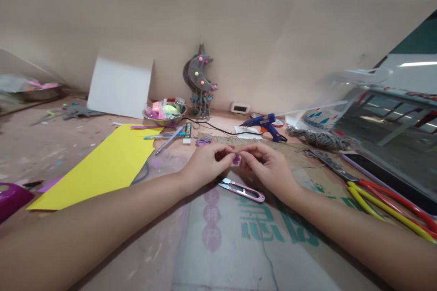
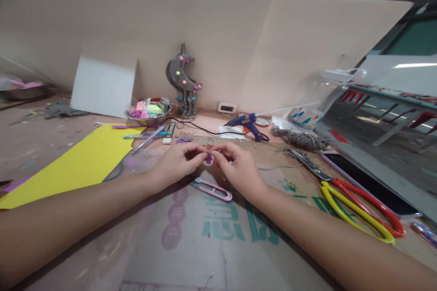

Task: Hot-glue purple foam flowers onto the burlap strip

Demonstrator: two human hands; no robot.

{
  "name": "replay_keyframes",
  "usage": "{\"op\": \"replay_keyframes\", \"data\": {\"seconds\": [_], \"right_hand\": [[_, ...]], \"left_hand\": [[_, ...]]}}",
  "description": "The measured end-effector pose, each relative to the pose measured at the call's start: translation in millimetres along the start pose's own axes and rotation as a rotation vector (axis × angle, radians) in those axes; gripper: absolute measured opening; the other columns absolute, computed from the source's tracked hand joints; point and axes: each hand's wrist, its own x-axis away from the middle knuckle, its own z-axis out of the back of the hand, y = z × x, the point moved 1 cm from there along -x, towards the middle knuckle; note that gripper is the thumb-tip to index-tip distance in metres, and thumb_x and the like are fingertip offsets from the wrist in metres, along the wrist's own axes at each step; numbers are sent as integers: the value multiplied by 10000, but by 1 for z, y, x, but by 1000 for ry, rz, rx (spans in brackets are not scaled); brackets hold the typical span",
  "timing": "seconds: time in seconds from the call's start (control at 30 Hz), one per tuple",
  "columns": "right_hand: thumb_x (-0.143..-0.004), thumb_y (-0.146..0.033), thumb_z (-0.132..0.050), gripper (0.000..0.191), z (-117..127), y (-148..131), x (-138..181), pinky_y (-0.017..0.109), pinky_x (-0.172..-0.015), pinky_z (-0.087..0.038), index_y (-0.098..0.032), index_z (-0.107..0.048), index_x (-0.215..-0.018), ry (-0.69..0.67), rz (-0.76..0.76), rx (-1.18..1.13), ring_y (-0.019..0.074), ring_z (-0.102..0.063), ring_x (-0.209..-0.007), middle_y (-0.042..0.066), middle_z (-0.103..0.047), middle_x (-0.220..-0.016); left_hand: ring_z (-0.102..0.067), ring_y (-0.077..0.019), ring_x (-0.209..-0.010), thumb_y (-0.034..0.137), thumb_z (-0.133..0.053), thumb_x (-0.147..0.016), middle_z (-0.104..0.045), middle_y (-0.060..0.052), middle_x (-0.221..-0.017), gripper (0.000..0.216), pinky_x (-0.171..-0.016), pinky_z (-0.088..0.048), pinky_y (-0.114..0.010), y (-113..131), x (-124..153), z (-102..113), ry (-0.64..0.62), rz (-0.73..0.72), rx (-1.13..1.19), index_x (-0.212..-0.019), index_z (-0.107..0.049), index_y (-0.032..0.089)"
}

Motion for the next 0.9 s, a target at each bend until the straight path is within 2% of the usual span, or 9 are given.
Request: {"op": "replay_keyframes", "data": {"seconds": [0.33,0.47,0.77,0.9], "right_hand": [[-827,-335,-498,246,-1,0,-1,215,-512,-429,-188,-552,-1017,-133,-57,-71,111,-554,-522,-33,-583,-565],[-827,-327,-496,287,-1,0,0,228,-524,-446,-183,-516,-1075,-170,-60,-91,120,-564,-530,-24,-597,-585],[-871,-355,-423,263,-2,3,0,237,-541,-457,-179,-496,-1051,-206,-61,-238,122,-575,-574,0,-602,-642],[-852,-352,-466,235,-3,3,-2,231,-525,-451,-172,-489,-1001,-207,-99,-270,116,-566,-552,-6,-608,-618]], "left_hand": [[-587,-135,-727,261,-458,-804,-659,-15,-773,214,-658,-429,-221,2,0,1,33,36,33,-817,-643,156],[-586,-136,-725,258,-464,-797,-655,-9,-765,201,-651,-429,-220,3,-1,1,36,32,25,-814,-640,161],[-584,-128,-719,259,-455,-809,-654,-3,-763,212,-655,-427,-218,1,0,1,40,11,28,-826,-644,166],[-584,-125,-709,258,-453,-813,-655,-6,-755,215,-650,-428,-217,3,1,1,34,-5,32,-823,-645,161]]}}
